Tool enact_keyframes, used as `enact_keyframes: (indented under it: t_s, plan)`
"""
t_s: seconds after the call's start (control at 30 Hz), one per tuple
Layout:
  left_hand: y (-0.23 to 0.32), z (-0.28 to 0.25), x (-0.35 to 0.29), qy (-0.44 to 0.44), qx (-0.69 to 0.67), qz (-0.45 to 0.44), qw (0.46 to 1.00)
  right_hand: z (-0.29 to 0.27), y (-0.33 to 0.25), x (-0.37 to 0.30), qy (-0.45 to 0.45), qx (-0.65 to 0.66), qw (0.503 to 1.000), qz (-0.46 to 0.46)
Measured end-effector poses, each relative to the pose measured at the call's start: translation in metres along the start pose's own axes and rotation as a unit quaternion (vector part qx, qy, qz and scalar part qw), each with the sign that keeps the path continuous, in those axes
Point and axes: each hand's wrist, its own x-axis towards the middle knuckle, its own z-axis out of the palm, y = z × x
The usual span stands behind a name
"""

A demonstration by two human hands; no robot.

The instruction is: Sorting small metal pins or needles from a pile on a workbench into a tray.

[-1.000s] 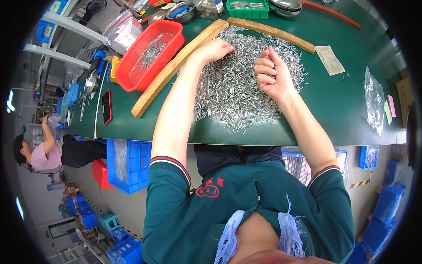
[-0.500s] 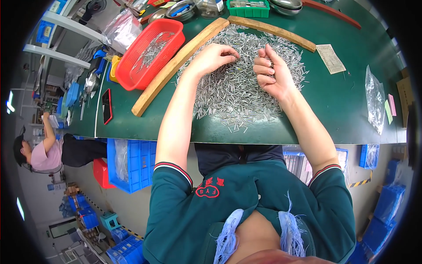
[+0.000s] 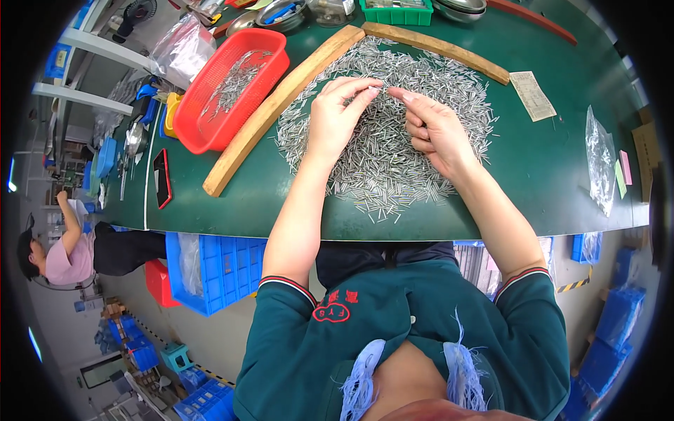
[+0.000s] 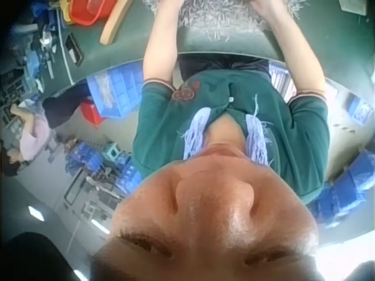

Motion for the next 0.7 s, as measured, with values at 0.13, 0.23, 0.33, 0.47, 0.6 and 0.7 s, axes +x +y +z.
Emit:
enact_keyframes:
  t_s: [0.13,0.23,0.33,0.47,0.6,0.7]
  plan:
    - [0.007,0.003,-0.004,0.010,0.101,0.078,0.992,-0.001,0.002,0.002,0.013,-0.012,1.000,-0.007]
    - [0.012,0.009,-0.007,0.003,0.094,0.091,0.991,-0.003,0.004,0.004,0.012,-0.032,0.999,0.009]
    - [0.018,0.012,-0.011,-0.024,-0.053,0.002,0.998,-0.006,0.006,0.005,-0.018,0.035,0.998,0.041]
    - [0.014,0.018,-0.012,-0.015,-0.072,0.016,0.997,-0.006,0.008,0.006,-0.022,0.069,0.996,0.057]
    - [0.011,0.020,-0.012,-0.034,-0.162,-0.020,0.986,-0.004,0.007,0.005,-0.030,0.080,0.995,0.052]
    - [0.014,0.018,-0.013,-0.034,-0.151,-0.005,0.988,-0.004,0.006,0.004,-0.030,0.080,0.995,0.054]
